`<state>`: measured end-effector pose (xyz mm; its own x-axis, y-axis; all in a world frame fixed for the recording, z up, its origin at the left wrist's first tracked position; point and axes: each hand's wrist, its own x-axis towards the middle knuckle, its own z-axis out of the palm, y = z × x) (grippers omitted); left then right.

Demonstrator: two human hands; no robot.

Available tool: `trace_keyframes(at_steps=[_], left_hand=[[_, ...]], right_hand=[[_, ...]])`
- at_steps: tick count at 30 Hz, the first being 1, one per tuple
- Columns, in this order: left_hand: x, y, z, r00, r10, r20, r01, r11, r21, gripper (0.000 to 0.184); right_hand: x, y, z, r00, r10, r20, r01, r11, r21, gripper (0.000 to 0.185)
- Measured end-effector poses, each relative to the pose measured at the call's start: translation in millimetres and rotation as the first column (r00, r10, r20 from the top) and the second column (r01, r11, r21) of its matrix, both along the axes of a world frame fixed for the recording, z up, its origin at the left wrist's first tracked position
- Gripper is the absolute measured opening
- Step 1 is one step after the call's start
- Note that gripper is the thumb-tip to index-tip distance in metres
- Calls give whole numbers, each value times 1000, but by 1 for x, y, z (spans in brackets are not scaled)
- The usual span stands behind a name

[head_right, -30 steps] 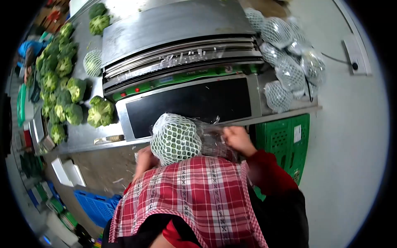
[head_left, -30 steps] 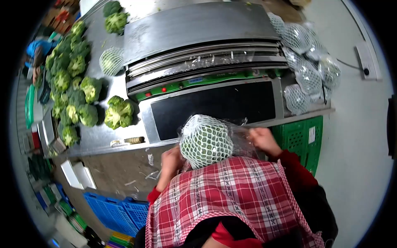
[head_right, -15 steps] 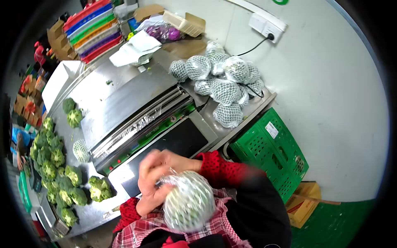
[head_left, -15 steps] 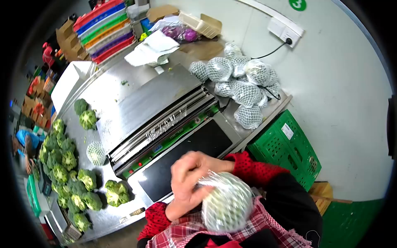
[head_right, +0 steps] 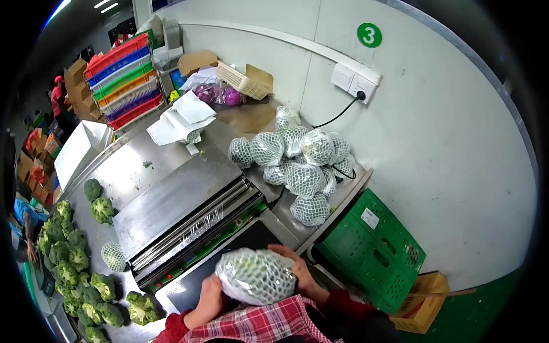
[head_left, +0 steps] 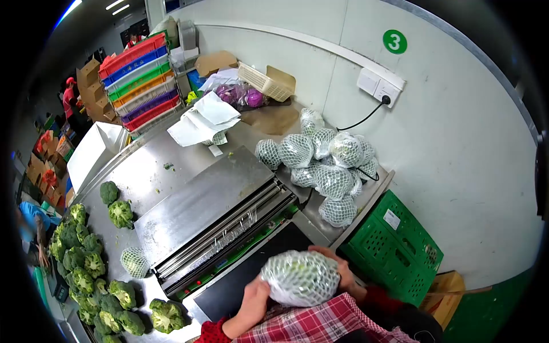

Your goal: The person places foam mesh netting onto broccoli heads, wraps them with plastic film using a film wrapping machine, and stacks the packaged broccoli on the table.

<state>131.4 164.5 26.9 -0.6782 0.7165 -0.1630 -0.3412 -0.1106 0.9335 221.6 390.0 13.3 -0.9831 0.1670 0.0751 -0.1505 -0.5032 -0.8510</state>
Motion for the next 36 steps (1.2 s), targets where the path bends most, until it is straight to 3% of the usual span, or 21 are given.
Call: trace_keyframes(at_steps=[2, 3, 4, 5, 8, 11, 12, 14, 16, 18, 20, 23, 24, 25, 26, 27, 30, 32, 34, 35, 36], left_hand=[[-20, 15, 2, 976, 162, 146, -179, 978, 110, 46], [-35, 19, 14, 987, 156, 29, -157, 987, 33, 42], [-48, 17, 25, 979, 187, -76, -192, 980, -58, 39], [-61, 11, 31, 957, 241, -161, -246, 969, -8, 36], [-105, -44, 30, 804, 498, -326, -523, 852, 11, 32], [-147, -123, 14, 313, 714, -626, -937, 340, -80, 32], [-164, -154, -1, 182, 723, -666, -982, 169, -84, 33], [-196, -222, -52, 135, 723, -677, -977, -16, -211, 44], [-221, -267, -82, 50, 776, -629, -905, -231, -357, 61], [-241, -299, -103, 26, 607, -795, -734, -528, -427, 77], [-254, -340, -136, -71, 809, -583, -697, -458, -551, 97], [-253, -361, -141, -38, 986, -165, -790, -131, -598, 99], [-250, -361, -133, 77, 984, -160, -780, -41, -624, 91], [-252, -358, -136, 124, 933, -337, -741, -139, -657, 82], [-253, -356, -139, 178, 849, -497, -702, -244, -669, 72], [-252, -353, -138, 215, 827, -519, -759, -193, -621, 59], [-263, -347, -164, 163, 923, -347, -887, -17, -462, 60], [-267, -336, -171, 58, 975, -216, -909, -39, -416, 86], [-264, -326, -171, 89, 951, -295, -933, -24, -359, 98], [-264, -325, -172, 92, 941, -327, -960, -4, -280, 85], [-262, -324, -167, 181, 973, -146, -973, 155, -170, 59]], right_hand=[[-38, 23, 17, 947, -73, 313, 51, 996, 77, 53], [-63, 33, 19, 891, 1, 453, 140, 951, -277, 51], [-79, 50, 33, 954, -152, 257, 129, 986, 106, 49], [-107, 88, 39, 959, -202, 198, 164, 967, 192, 51], [-245, 223, 46, 950, -254, 183, 247, 967, 60, 58], [-330, 317, 55, 788, -576, 217, 575, 815, 74, 71], [-352, 400, 26, 691, -719, 79, 677, 681, 279, 74], [-373, 414, 13, 528, -799, 289, 703, 602, 378, 73], [-391, 466, -32, 538, -767, 351, 690, 639, 339, 67], [-394, 492, -55, 467, -838, 281, 640, 540, 547, 66], [-392, 485, -57, 434, -897, 82, 473, 304, 827, 64], [-395, 490, -60, 545, -801, -248, 148, -199, 969, 62], [-397, 492, -60, 605, -732, -311, 97, -320, 942, 61], [-398, 484, -55, 659, -660, -361, 95, -403, 910, 60], [-397, 466, -49, 709, -591, -384, 123, -433, 893, 60], [-395, 443, -38, 748, -543, -380, 164, -404, 900, 59], [-372, 313, 2, 833, -442, -333, 265, -209, 941, 48], [-353, 266, 14, 834, -398, -382, 332, -190, 924, 48], [-333, 231, 28, 922, -309, -235, 217, -94, 972, 45], [-325, 222, 33, 910, -321, -263, 247, -92, 965, 45], [-316, 214, 36, 943, -258, -211, 210, -31, 977, 42]])
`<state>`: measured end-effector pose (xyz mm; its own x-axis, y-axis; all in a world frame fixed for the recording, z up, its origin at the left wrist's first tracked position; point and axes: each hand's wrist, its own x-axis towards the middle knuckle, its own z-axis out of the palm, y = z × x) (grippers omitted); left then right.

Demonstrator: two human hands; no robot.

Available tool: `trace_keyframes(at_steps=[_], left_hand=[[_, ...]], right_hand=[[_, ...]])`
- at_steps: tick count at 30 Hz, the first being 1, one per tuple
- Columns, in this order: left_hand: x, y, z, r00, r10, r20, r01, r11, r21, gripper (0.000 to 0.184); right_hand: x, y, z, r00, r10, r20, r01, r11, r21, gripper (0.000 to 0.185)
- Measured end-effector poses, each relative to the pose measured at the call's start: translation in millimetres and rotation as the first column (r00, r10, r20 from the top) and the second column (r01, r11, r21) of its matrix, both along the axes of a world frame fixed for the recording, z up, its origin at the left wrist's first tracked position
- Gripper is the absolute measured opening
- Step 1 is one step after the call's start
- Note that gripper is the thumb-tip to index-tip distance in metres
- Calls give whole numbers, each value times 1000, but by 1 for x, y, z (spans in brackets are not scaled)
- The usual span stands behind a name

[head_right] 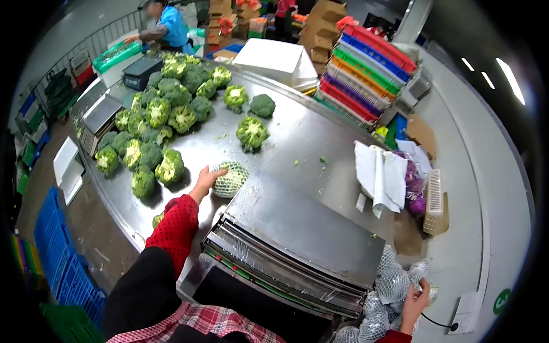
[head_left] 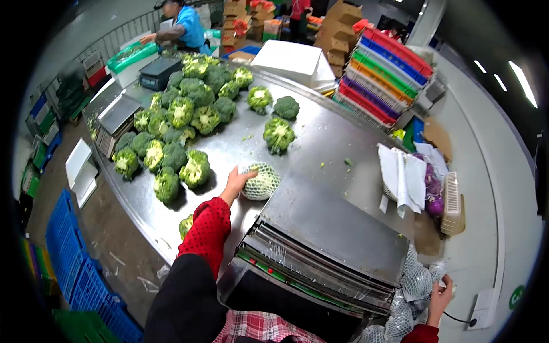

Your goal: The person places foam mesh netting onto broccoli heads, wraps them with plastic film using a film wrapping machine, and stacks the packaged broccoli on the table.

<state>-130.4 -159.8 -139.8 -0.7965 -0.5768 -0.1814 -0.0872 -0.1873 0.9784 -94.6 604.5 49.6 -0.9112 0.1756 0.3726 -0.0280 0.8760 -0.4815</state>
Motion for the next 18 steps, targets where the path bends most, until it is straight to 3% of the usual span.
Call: trace_keyframes(at_steps=[1, 2, 3, 5, 6, 7, 8, 9, 10, 11, 13, 15, 16, 17, 18], left_hand=[[-2, 1, -13, 995, 85, -56, -85, 996, 5, 32], [2, 3, -9, 985, 141, -100, -137, 989, 48, 31], [-2, -10, -27, 972, 226, -60, -218, 969, 118, 31], [17, -14, 12, 955, 292, -41, -272, 926, 260, 38], [25, -6, 40, 942, 307, -136, -262, 925, 275, 47], [31, 7, 76, 929, 322, -181, -269, 925, 268, 42], [32, 21, 100, 935, 270, -230, -211, 945, 251, 42], [35, 48, 130, 939, 221, -265, -172, 966, 195, 38], [33, 72, 138, 928, 124, -352, -87, 989, 118, 43], [41, 112, 166, 926, 84, -369, -31, 988, 149, 55], [56, 182, 189, 927, 0, -375, 60, 987, 148, 77], [78, 238, 201, 939, -177, -294, 243, 948, 206, 72], [75, 249, 169, 899, -379, -219, 405, 910, 92, 63], [87, 268, 166, 876, -437, -203, 459, 885, 78, 57], [95, 277, 163, 850, -523, -62, 527, 842, 116, 55]], right_hand=[[11, -10, 2, 996, 83, 45, -81, 996, -47, 40], [24, -28, 12, 997, 70, 24, -68, 996, -55, 40], [39, -52, 33, 992, 54, 115, -30, 979, -202, 41], [64, -95, 63, 956, 54, 287, 74, 906, -418, 42], [63, -102, 51, 961, 162, 225, -61, 915, -398, 44], [65, -108, 34, 949, 254, 188, -172, 914, -366, 45], [69, -157, 42, 931, 346, 120, -302, 910, -283, 49], [59, -196, 40, 857, 508, 86, -432, 800, -415, 52], [55, -244, 47, 830, 557, 31, -482, 744, -462, 56], [47, -280, 47, 787, 615, 40, -472, 643, -604, 64], [24, -328, 38, 724, 690, -21, -488, 489, -723, 76], [-3, -347, 18, 733, 669, -120, -517, 434, -738, 77], [-10, -341, 10, 740, 662, -122, -516, 441, -734, 77], [-18, -330, 4, 772, 635, -7, -541, 651, -532, 78], [-26, -318, -5, 810, 579, 97, -536, 797, -279, 80]])
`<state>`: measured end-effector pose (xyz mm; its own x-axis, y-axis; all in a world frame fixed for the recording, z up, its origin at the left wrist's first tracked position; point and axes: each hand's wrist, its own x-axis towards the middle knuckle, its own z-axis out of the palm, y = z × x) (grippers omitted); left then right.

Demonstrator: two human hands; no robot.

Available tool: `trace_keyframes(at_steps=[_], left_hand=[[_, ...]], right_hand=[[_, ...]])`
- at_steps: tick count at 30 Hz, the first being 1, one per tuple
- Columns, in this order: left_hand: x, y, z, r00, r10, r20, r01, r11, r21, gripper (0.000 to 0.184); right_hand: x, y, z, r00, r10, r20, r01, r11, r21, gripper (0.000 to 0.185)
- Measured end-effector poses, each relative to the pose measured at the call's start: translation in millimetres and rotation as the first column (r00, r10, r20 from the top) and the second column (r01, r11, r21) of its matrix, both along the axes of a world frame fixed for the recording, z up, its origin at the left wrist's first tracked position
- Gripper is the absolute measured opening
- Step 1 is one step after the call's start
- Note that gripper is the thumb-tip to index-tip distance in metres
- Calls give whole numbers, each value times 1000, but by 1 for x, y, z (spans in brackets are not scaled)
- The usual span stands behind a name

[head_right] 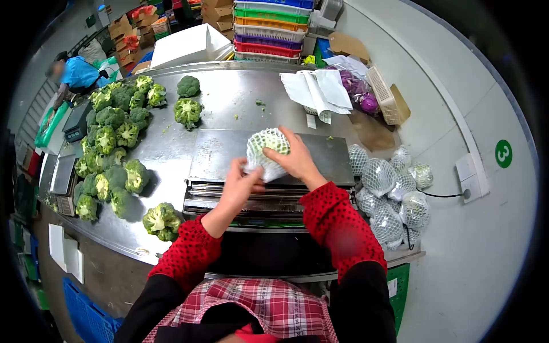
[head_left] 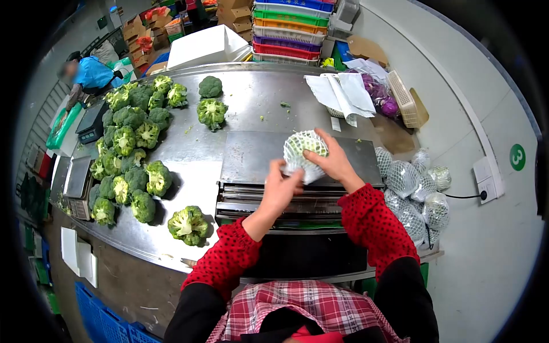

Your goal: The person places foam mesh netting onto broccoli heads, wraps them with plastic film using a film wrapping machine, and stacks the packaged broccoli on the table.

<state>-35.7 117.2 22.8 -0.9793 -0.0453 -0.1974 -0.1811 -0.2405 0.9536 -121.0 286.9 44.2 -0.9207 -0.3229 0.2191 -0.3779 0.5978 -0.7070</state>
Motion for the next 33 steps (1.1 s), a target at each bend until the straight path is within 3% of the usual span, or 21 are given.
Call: trace_keyframes(at_steps=[1, 2, 5, 7, 8, 9, 10, 11, 14, 16, 20, 21, 24, 25, 27, 28, 29, 30, 31, 32, 33], left_hand=[[8, 5, -8, 998, -42, -35, 41, 998, -37, 60], [12, 7, -13, 994, -82, -74, 76, 994, -78, 65], [20, -9, -8, 991, -108, -85, 91, 978, -188, 75], [33, -39, -8, 984, -65, -167, -7, 917, -399, 59], [44, -60, 2, 965, -65, -253, -126, 732, -669, 49], [49, -85, -10, 823, -199, -533, -438, 376, -817, 43], [59, -99, -5, 864, -194, -464, -442, 148, -885, 40], [65, -108, -2, 966, -143, -214, -226, -75, -971, 46], [51, -103, -9, 985, -170, 4, -19, -136, -991, 56], [36, -93, -11, 971, -192, 145, 173, 137, -975, 43], [42, -97, -18, 981, -193, 29, 98, 360, -928, 30], [56, -103, 2, 948, -166, 272, 315, 614, -724, 28], [106, -107, 90, 864, -451, 225, 482, 612, -627, 19], [100, -107, 115, 897, -419, 140, 422, 720, -551, 22], [60, -95, 162, 927, -335, -170, 232, 866, -443, 29], [32, -85, 163, 903, -250, -349, 138, 939, -314, 35], [-5, -64, 172, 863, -169, -476, -77, 887, -455, 36], [-50, -52, 158, 786, -149, -600, -248, 812, -528, 33], [-90, -43, 135, 652, -324, -685, -505, 488, -712, 29], [-135, -46, 88, 488, -546, -681, -756, 125, -643, 23], [-147, -45, 54, 706, -562, -431, -623, -202, -756, 15]], right_hand=[[-13, 15, -17, 978, 69, 197, -24, 975, -221, 80], [-12, 17, -10, 980, 74, 187, -33, 977, -210, 80], [3, 19, -9, 992, 42, -117, -49, 997, -56, 72], [16, 46, 8, 995, -28, -96, 19, 996, -88, 61], [28, 72, 18, 983, -74, -170, 73, 997, -16, 47], [42, 101, 17, 981, -148, -123, 156, 986, 54, 37], [59, 125, 17, 969, -223, -104, 245, 919, 310, 34], [71, 145, 4, 963, -266, -53, 261, 854, 450, 38], [88, 135, -8, 951, -282, 123, 146, 765, 627, 50], [90, 115, -11, 967, -220, 130, 81, 746, 661, 51], [90, 122, -32, 978, -138, 159, 111, 980, 165, 32], [105, 133, -18, 887, -129, 442, 154, 988, -21, 30], [172, 147, 46, 547, 33, 836, 351, 898, -265, 31], [167, 152, 60, 814, 106, 570, 104, 941, -323, 32], [133, 149, 61, 925, 366, 106, -84, 468, -880, 37], [114, 140, 84, 968, 151, 201, 96, 518, -850, 40], [80, 144, 79, 907, 368, 205, 218, 7, -976, 38], [42, 125, 74, 953, 167, 252, 232, 130, -964, 34], [11, 107, 57, 963, -42, 265, 268, 248, -931, 30], [-15, 107, 0, 968, -61, 244, 249, 372, -895, 21], [-21, 97, -31, 958, -26, 287, 270, 425, -864, 16]])
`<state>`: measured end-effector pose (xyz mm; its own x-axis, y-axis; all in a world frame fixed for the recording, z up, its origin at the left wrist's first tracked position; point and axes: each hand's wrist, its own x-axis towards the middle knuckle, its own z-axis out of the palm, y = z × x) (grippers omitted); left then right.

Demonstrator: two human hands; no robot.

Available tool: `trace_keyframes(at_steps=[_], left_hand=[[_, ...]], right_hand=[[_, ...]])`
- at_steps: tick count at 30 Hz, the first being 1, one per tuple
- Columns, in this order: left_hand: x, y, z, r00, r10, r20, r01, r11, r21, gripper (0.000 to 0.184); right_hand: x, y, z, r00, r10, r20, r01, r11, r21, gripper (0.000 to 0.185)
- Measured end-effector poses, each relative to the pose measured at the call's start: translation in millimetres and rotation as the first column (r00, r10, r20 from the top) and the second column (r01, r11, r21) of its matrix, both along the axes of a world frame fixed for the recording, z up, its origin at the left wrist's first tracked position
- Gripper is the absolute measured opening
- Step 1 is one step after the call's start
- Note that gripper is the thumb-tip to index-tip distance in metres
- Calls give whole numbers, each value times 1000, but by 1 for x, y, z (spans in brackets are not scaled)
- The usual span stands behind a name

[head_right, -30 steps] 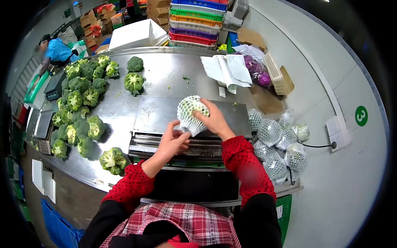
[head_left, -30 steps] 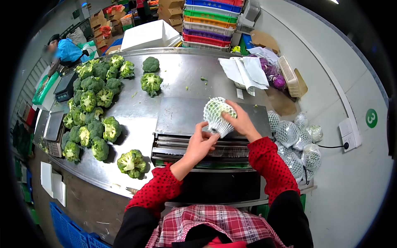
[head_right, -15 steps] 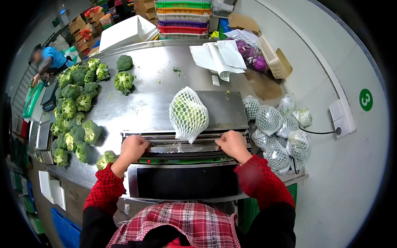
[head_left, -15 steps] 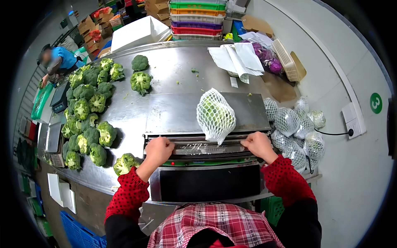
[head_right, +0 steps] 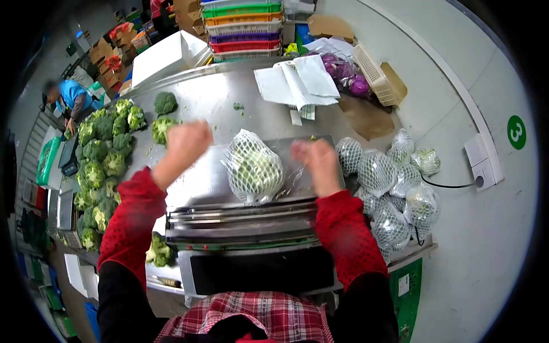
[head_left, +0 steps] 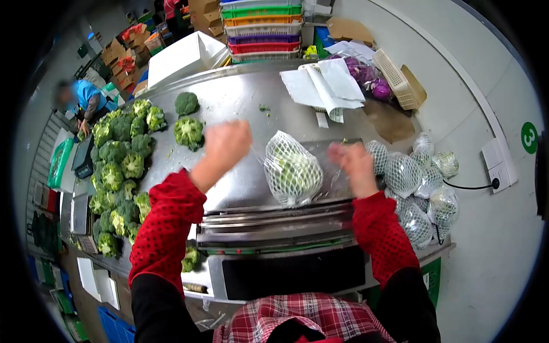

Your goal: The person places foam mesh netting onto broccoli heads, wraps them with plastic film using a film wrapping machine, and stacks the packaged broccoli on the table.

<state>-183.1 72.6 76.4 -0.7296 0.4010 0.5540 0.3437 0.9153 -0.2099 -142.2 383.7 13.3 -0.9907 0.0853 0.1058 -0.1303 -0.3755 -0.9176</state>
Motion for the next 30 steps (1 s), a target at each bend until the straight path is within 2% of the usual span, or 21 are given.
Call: trace_keyframes(at_steps=[1, 2, 3, 5, 9, 10, 11, 13, 15, 16, 17, 19, 20, 21, 23, 24, 25, 27, 28, 29, 30], left_hand=[[-2, 2, -24, 991, -19, 136, 30, 997, -75, 2], [1, -1, -38, 975, -189, 119, 205, 969, -139, 23], [11, 1, -35, 932, -362, 13, 358, 913, -196, 44], [27, 1, -34, 789, -610, 70, 614, 787, -55, 52], [18, -4, -31, 713, -699, 59, 701, 708, -83, 53], [16, -1, -34, 737, -672, 74, 676, 734, -68, 53], [14, 0, -35, 761, -643, 84, 648, 759, -59, 52], [13, -6, -39, 776, -628, 58, 630, 774, -61, 57], [26, -13, -38, 773, -603, 195, 559, 794, 240, 65], [34, -19, -39, 773, -599, 208, 543, 795, 271, 74], [46, -23, -35, 775, -592, 220, 533, 800, 274, 74], [79, -25, -29, 708, -665, 237, 491, 705, 513, 70], [97, -27, -22, 689, -682, 243, 452, 668, 591, 64], [117, -23, -19, 707, -663, 245, 391, 655, 646, 58], [164, -26, -18, 693, -612, 382, 263, 707, 656, 50], [189, -33, -32, 661, -560, 499, 93, 722, 686, 33], [210, -39, -50, 559, -611, 560, -173, 575, 800, 20], [233, -26, -38, 568, -737, 367, -29, 428, 904, 15], [238, -17, -28, 568, -737, 367, 54, 479, 876, 11], [242, -17, -40, 548, -702, 455, -118, 473, 873, 10], [243, -23, -53, 540, -684, 491, -209, 456, 865, 11]], right_hand=[[-4, -8, -29, 993, 65, 98, -68, 997, 27, 16], [-1, -13, -46, 987, 109, 114, -124, 984, 129, 13], [4, -17, -43, 978, 184, 100, -201, 955, 216, 13], [10, -11, -39, 961, 274, 31, -266, 890, 372, 17], [6, -11, -12, 904, 428, 2, -380, 800, 465, 32], [0, -11, -14, 871, 440, -217, -130, 633, 763, 40], [-5, -12, -13, 758, 510, -406, 206, 404, 891, 48], [-10, -17, -3, 754, 520, -401, 157, 451, 879, 57], [-9, -24, 8, 791, 571, -221, -103, 479, 872, 60], [-2, -21, 13, 783, 608, -129, -196, 438, 878, 61], [8, -21, 24, 780, 614, -123, -209, 440, 873, 61], [37, -18, 48, 728, 681, -80, -314, 435, 844, 63], [53, -19, 60, 729, 685, -11, -435, 476, 764, 64], [70, -20, 75, 717, 697, -21, -400, 437, 806, 62], [108, -22, 88, 640, 763, 92, -501, 323, 803, 62], [129, -20, 70, 612, 775, 157, -623, 350, 699, 58], [150, -17, 53, 615, 760, 212, -678, 371, 635, 52], [190, -22, 32, 627, 730, 273, -684, 347, 642, 45], [198, -25, 14, 680, 704, 205, -606, 382, 697, 44], [206, -26, -4, 722, 679, 132, -521, 409, 749, 43], [210, -32, -14, 774, 630, 58, -488, 536, 689, 41]])
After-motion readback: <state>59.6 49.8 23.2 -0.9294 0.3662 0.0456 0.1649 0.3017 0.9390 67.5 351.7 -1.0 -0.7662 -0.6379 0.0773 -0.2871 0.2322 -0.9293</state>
